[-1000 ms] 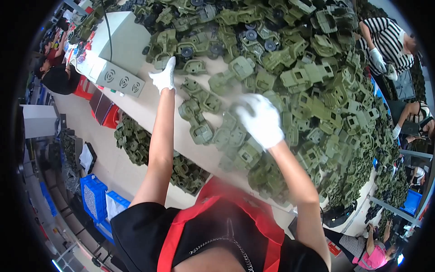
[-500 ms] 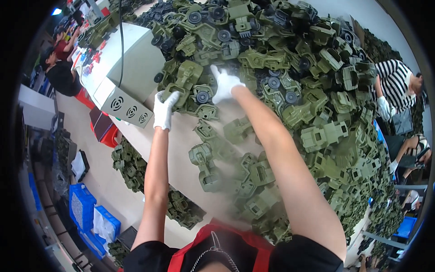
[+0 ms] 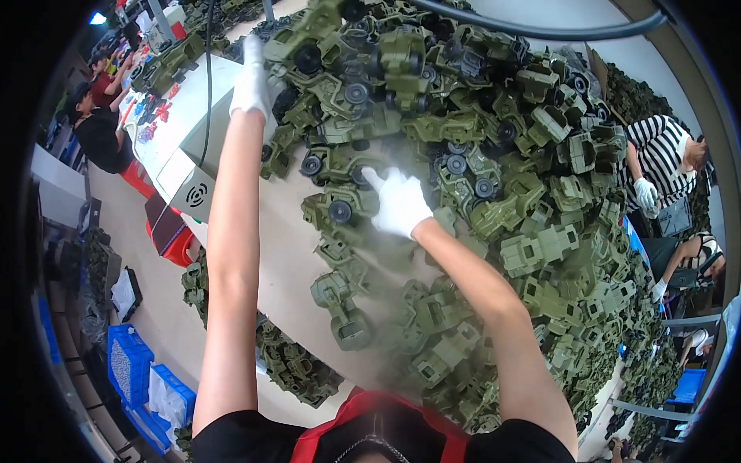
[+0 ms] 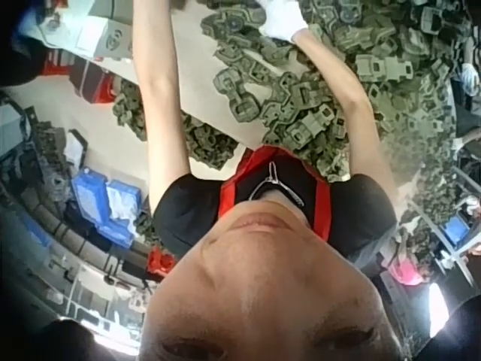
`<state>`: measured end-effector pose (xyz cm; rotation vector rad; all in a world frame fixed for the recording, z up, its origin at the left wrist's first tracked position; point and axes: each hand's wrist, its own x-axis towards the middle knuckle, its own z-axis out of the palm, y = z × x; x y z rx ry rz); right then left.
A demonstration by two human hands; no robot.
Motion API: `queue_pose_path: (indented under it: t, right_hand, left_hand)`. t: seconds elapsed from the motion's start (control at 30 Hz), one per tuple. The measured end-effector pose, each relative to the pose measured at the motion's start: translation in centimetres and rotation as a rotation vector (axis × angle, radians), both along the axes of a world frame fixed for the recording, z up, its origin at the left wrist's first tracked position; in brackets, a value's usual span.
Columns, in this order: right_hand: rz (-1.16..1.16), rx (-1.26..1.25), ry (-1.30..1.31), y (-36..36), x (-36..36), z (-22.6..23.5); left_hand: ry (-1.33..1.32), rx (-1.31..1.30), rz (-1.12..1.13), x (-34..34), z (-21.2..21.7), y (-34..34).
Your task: The person assembles green plastic toy vehicle components by hand at a factory workbench.
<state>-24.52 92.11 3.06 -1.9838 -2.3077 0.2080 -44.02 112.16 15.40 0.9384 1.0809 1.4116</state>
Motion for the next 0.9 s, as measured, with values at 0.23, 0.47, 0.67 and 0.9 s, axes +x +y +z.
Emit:
queue_pose_path:
  t: [0.23, 0.47, 0.67, 0.9]
  right_hand:
    - [-0.099, -0.038, 0.149, -0.4, 2.0, 5.4]
    - [-0.115, -0.121, -0.043, -1.5, 3.4, 7.1]
    - [-0.084, -0.013, -0.112, -7.4, 7.9, 9.3]
    - [-0.134, 0.520, 0.156, 2.0, 5.6, 14.3]
  left_hand:
    - [1.267, 1.069, -0.081, 8.7, -5.0, -9.3]
    - [2.049, 0.407, -0.662, 12.0, -4.3, -2.4]
    - [1.618, 0.571, -0.375, 7.9, -3.2, -5.0]
    - [1.322, 0.503, -0.005, -0.8, 4.1, 11.6]
